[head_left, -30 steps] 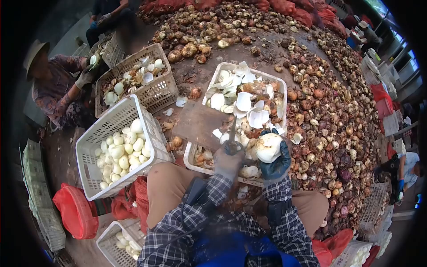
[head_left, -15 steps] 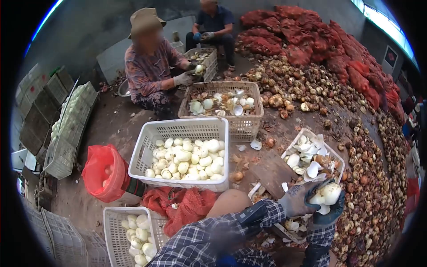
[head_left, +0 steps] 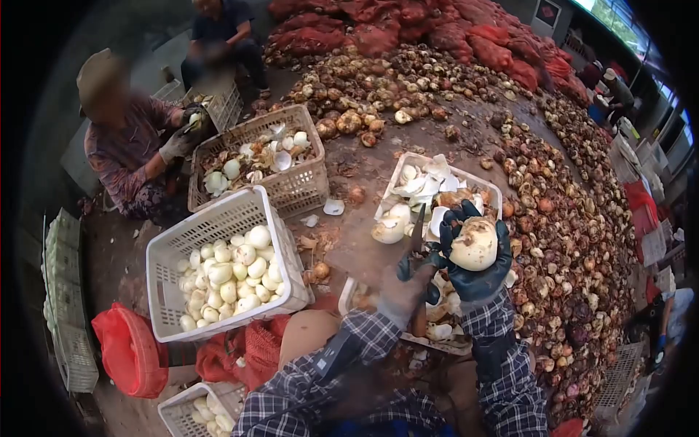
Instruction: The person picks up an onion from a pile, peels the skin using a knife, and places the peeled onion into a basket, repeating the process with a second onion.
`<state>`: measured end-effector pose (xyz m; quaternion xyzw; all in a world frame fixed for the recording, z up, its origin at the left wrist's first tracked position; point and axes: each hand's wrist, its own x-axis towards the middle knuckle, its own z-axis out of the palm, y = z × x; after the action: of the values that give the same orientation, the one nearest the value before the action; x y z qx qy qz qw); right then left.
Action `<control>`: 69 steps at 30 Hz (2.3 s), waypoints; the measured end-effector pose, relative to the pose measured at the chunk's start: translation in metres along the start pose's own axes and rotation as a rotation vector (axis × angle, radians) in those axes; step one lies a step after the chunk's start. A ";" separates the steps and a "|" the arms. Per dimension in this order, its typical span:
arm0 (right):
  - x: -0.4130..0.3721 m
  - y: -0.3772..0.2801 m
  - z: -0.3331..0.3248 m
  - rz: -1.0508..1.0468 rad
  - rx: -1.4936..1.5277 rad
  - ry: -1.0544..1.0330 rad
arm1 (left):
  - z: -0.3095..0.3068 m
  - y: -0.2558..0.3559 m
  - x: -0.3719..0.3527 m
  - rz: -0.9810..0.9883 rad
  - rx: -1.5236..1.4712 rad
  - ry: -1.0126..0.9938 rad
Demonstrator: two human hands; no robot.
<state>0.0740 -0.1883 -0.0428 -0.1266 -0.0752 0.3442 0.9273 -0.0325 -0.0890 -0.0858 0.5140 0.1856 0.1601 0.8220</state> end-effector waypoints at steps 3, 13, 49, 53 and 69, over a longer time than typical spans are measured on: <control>-0.001 0.012 0.015 -0.084 -0.335 -0.073 | -0.003 -0.016 0.000 0.069 -0.167 0.011; 0.002 0.029 0.001 -0.609 -1.418 -0.082 | -0.003 0.012 -0.005 0.024 -0.469 -0.055; -0.024 -0.012 0.011 0.141 -0.732 -0.067 | -0.023 0.054 -0.016 0.466 1.478 -0.259; -0.032 -0.009 0.008 0.041 -1.049 -0.035 | -0.014 0.048 -0.011 0.391 1.490 -0.285; -0.036 -0.037 0.004 0.222 -0.839 -0.130 | -0.005 0.013 0.000 -0.052 0.711 -0.300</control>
<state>0.0687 -0.2388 -0.0307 -0.4776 -0.2525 0.3888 0.7463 -0.0358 -0.0796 -0.0761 0.7798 0.1203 -0.0118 0.6143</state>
